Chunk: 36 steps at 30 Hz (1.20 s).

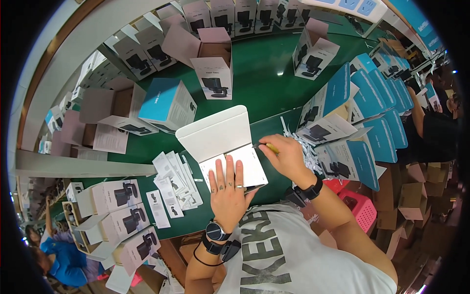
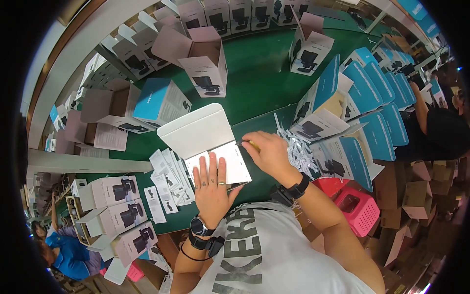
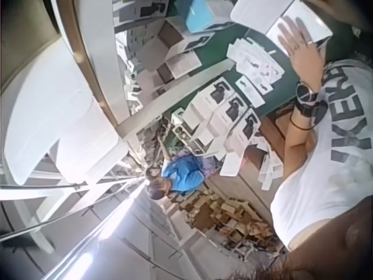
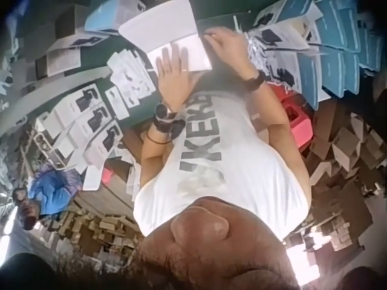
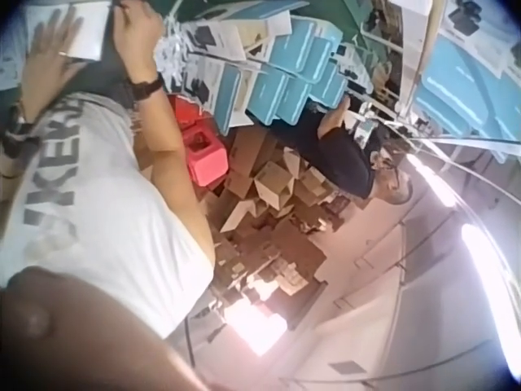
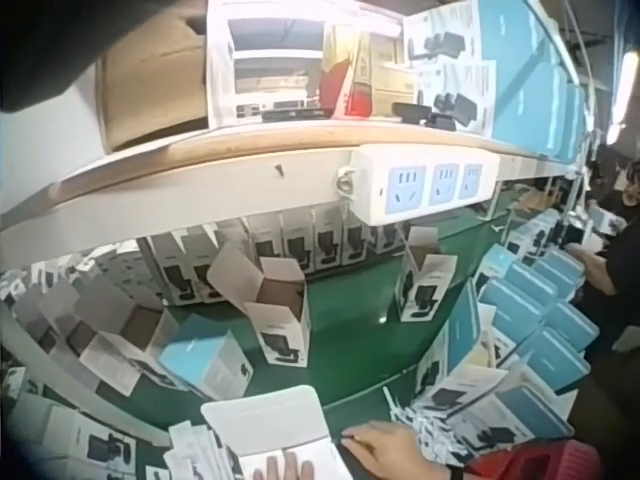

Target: Packing electronic components and manuals into small cardboard boxes.

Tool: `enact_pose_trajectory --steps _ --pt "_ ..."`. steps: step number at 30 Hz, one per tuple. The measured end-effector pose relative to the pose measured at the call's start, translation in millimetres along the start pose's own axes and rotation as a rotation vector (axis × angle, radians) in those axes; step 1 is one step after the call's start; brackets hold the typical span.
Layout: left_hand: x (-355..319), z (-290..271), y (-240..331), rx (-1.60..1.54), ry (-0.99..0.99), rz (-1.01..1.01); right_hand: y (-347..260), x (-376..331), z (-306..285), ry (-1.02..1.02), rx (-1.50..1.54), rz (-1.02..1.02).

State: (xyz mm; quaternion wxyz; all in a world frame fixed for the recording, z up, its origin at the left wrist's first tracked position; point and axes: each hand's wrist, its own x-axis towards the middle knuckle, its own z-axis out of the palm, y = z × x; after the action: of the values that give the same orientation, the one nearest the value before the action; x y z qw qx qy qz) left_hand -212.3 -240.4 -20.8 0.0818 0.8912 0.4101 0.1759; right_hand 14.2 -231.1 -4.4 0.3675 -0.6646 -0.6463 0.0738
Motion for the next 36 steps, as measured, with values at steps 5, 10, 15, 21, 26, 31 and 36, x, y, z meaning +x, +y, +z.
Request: enact_pose_trajectory --steps 5,10,15,21,26,31,36 --pt "2.1 -0.9 1.4 0.010 -0.009 -0.004 3.0 3.5 1.9 -0.007 0.007 -0.007" --pt "1.1 -0.3 1.3 -0.021 -0.017 -0.003 -3.1 -5.5 -10.7 -0.146 0.106 -0.016" --pt "2.9 -1.5 1.9 0.002 -0.038 -0.001 -20.3 0.8 -23.8 -0.146 0.230 -0.051" --pt "1.9 -2.4 3.2 -0.021 -0.008 0.005 45.9 -16.3 -17.6 -0.152 0.144 0.229" --pt "-0.5 -2.7 2.1 -0.045 0.012 0.016 37.0 -9.1 -34.9 -0.186 0.191 0.144" --pt "-0.5 -3.0 2.4 -0.077 0.035 0.048 1.4 -2.6 -15.5 -0.288 0.369 0.132" --pt "-12.3 0.9 -4.2 -0.116 0.113 0.121 50.7 -12.9 -26.1 -0.170 0.104 0.296"
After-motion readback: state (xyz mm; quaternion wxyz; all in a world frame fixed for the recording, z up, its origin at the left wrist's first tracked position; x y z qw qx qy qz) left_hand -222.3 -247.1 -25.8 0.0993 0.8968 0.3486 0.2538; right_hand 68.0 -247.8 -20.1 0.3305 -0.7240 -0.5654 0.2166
